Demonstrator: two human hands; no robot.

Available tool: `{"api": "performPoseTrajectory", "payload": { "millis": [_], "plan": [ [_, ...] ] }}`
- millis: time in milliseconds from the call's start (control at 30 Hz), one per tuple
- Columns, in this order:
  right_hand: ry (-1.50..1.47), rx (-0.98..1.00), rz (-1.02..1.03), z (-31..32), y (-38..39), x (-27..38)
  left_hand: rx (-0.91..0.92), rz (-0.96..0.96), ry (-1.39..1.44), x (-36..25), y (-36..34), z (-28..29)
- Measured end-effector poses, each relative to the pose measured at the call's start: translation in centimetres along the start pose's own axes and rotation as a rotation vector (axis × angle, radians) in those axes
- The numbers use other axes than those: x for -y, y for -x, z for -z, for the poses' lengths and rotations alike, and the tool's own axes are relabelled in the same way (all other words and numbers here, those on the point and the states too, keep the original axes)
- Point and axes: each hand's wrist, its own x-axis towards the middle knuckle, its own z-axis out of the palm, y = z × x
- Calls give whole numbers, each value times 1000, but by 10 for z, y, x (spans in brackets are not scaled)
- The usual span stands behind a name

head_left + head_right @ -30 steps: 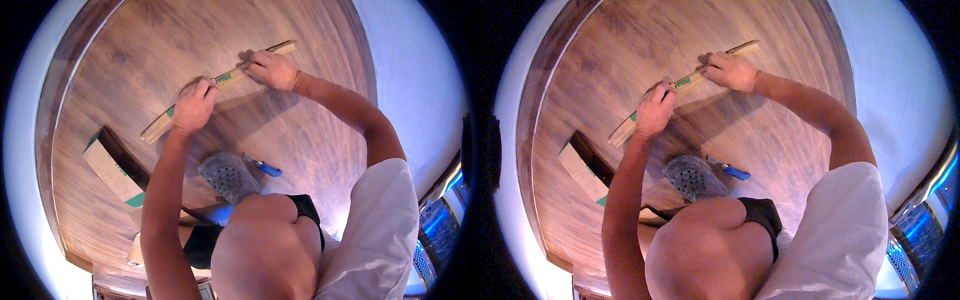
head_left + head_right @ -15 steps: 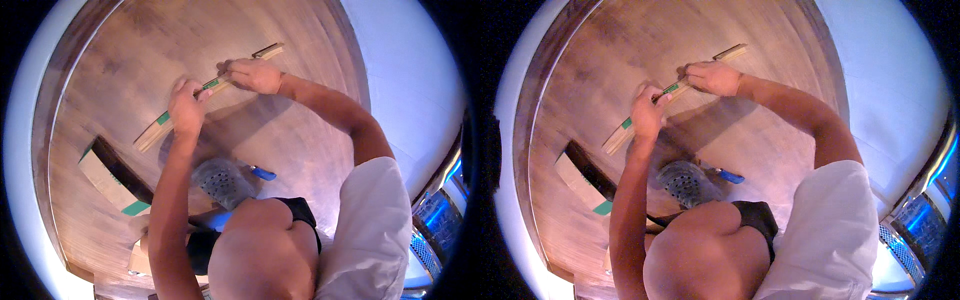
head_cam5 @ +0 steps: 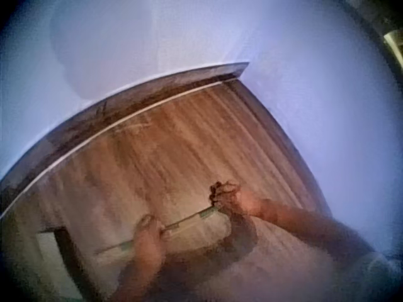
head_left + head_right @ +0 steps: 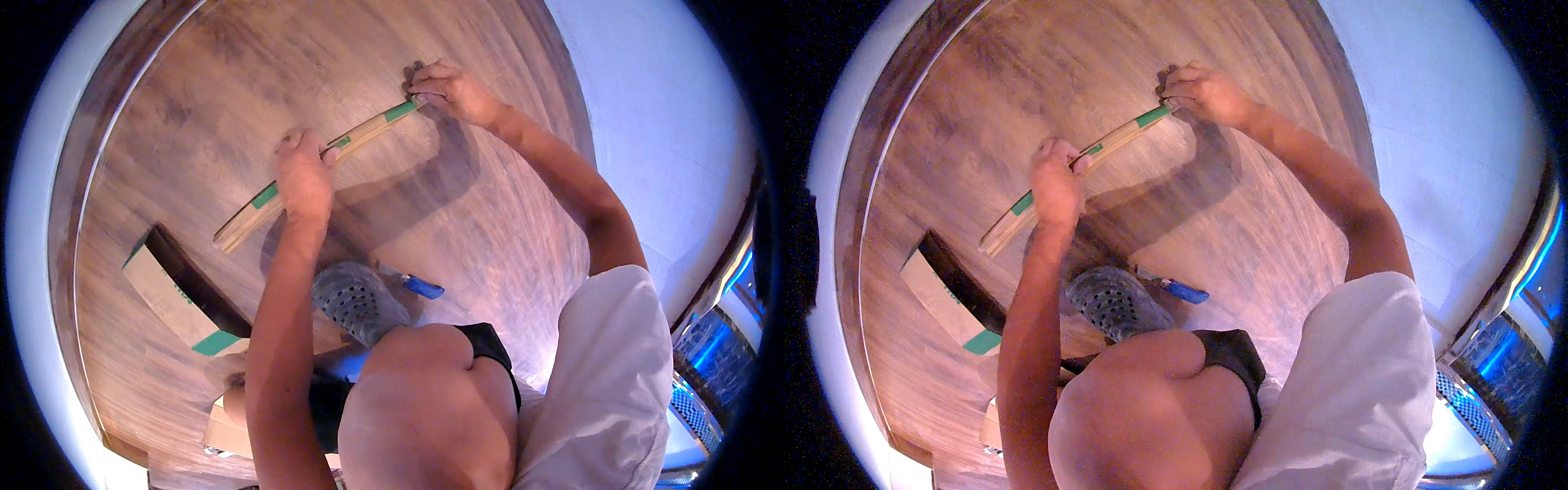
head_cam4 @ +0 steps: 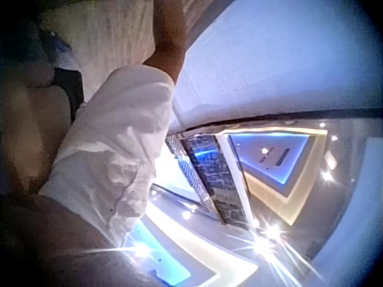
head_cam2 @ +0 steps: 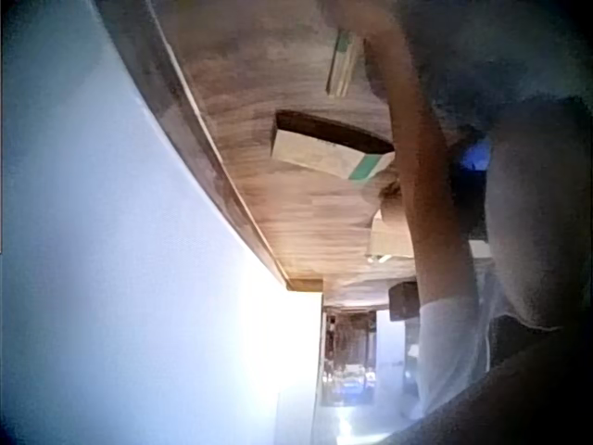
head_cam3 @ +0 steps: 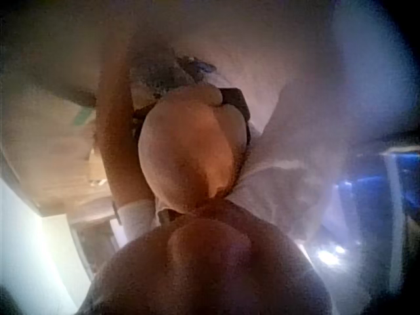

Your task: The person is installing wooden flooring planks along a wall. They use a utility knife to trim the ends of the planks and a small wooden tapping block to fit the planks tightly together. The person repeatedly measures, cuts, and taps the planks into place.

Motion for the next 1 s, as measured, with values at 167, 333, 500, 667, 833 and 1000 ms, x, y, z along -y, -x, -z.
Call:
{"api": "performPoseTrajectory", "payload": {
  "millis": [167, 333, 500, 667, 833, 1000],
  "plan": [
    [36, -4, -65, -12, 9, 5, -31, -81, -90, 1, 5, -5],
    [32, -2, -643, -30, 28, 5, -68, -93, -147, 6, 14, -11],
    [296, -141, -758, 12, 83, -19, -160, -137, -175, 4, 18, -18],
    [34, -163, -251, -26, 38, 43, -198, -204, -154, 11, 23, -18],
    [-64, -70, 101, -53, -39, 97, -214, -230, -149, 13, 31, -27],
    [-96, -16, 133, -65, -32, 88, -187, -303, -165, 17, 48, -28]
  ]
}}
